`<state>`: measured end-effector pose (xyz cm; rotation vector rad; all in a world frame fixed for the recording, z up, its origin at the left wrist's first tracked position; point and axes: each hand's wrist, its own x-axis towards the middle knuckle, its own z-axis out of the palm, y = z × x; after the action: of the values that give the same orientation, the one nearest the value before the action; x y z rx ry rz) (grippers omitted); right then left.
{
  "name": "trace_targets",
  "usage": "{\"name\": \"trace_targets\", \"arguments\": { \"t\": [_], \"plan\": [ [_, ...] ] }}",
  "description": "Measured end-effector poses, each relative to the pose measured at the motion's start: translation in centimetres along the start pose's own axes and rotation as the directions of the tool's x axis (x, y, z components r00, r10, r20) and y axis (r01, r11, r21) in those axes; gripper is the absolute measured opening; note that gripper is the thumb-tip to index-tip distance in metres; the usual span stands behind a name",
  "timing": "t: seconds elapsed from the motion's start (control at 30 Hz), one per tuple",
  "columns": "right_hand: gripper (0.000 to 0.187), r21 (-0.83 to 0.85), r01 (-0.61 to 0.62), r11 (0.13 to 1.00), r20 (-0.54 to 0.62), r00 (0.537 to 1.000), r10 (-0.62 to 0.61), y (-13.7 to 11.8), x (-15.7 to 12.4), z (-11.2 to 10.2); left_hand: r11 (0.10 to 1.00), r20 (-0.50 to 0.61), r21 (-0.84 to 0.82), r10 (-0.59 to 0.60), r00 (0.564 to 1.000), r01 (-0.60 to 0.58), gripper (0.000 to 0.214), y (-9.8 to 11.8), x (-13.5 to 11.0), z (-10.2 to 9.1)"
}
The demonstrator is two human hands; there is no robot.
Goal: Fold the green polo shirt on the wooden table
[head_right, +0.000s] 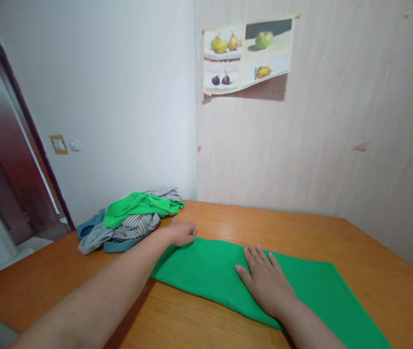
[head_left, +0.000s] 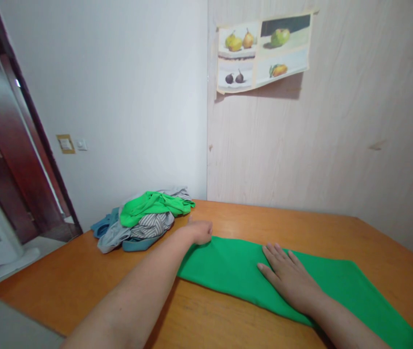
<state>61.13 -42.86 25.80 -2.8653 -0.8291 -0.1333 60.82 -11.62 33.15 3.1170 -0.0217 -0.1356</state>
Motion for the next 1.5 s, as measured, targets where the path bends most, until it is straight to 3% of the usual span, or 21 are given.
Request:
{"name": "trace_targets", "arguments": {
  "t": [0.3, 0.47, 0.57, 0.63, 0.7, 0.8, 0.87, 1.07, 1.23, 1.37, 1.43, 1.5],
  "plan": [
    [0.084, -0.002, 0.002, 1.000, -0.006, 1.000, -0.002, 0.0, -0.1, 0.0, 0.997, -0.211, 0.012, -0.069, 0.975, 0.073, 0.040, -2.5, -1.5, 1.4],
    [0.083, -0.011, 0.002, 1.000, -0.010, 1.000, -0.002, 0.0, -0.2, 0.0, 0.989, -0.309, 0.028, -0.132, 0.942, 0.147, 0.033, -2.9, -2.3, 0.9],
    [0.083, -0.020, 0.005, 1.000, -0.012, 1.000, -0.005, 0.1, -0.1, 0.2, 0.987, -0.356, 0.025, -0.142, 0.924, 0.162, 0.028, -1.9, -3.1, 0.6],
    [0.083, -0.025, 0.008, 1.000, -0.012, 1.000, -0.009, 0.2, 0.0, 0.3, 0.993, -0.374, 0.012, -0.106, 0.921, 0.120, 0.029, -0.6, -3.8, 0.9],
    [0.084, -0.029, 0.006, 1.000, -0.014, 1.000, -0.007, 0.3, 0.0, 0.4, 1.000, -0.356, -0.021, 0.000, 0.934, -0.008, 0.034, 0.9, -4.6, 1.8],
    [0.083, -0.046, 0.010, 0.999, -0.020, 1.000, -0.011, 0.4, 0.0, 0.6, 0.975, -0.253, -0.077, 0.185, 0.950, -0.210, 0.046, 2.4, -5.6, 3.5],
    [0.083, -0.058, 0.017, 0.998, -0.028, 0.999, -0.018, 0.6, 0.0, 0.7, 0.968, -0.196, -0.090, 0.215, 0.957, -0.235, 0.058, 2.4, -6.0, 4.4],
    [0.083, -0.030, 0.029, 0.999, -0.049, 0.998, -0.031, 0.8, 0.0, 1.0, 0.995, -0.113, -0.096, -0.005, 0.994, -0.006, 0.075, -1.4, -5.5, 4.7],
    [0.083, -0.029, 0.028, 0.999, -0.040, 0.999, -0.029, 0.7, 0.0, 0.9, 0.979, -0.092, -0.072, -0.198, 0.976, 0.192, 0.067, -3.9, -5.3, 3.9],
    [0.082, -0.017, 0.023, 1.000, -0.054, 0.998, -0.023, 0.6, 0.0, 0.9, 0.975, -0.259, -0.016, -0.218, 0.941, 0.221, 0.055, -2.2, -5.5, 3.3],
    [0.082, -0.018, 0.025, 1.000, -0.052, 0.998, -0.026, 0.7, 0.0, 1.0, 0.991, -0.338, -0.017, -0.128, 0.932, 0.131, 0.053, -0.3, -5.8, 3.5],
    [0.082, -0.024, 0.030, 0.999, -0.049, 0.998, -0.031, 0.8, 0.0, 1.0, 0.999, -0.319, -0.042, -0.021, 0.947, 0.008, 0.057, 1.4, -6.2, 3.9]
  ]
}}
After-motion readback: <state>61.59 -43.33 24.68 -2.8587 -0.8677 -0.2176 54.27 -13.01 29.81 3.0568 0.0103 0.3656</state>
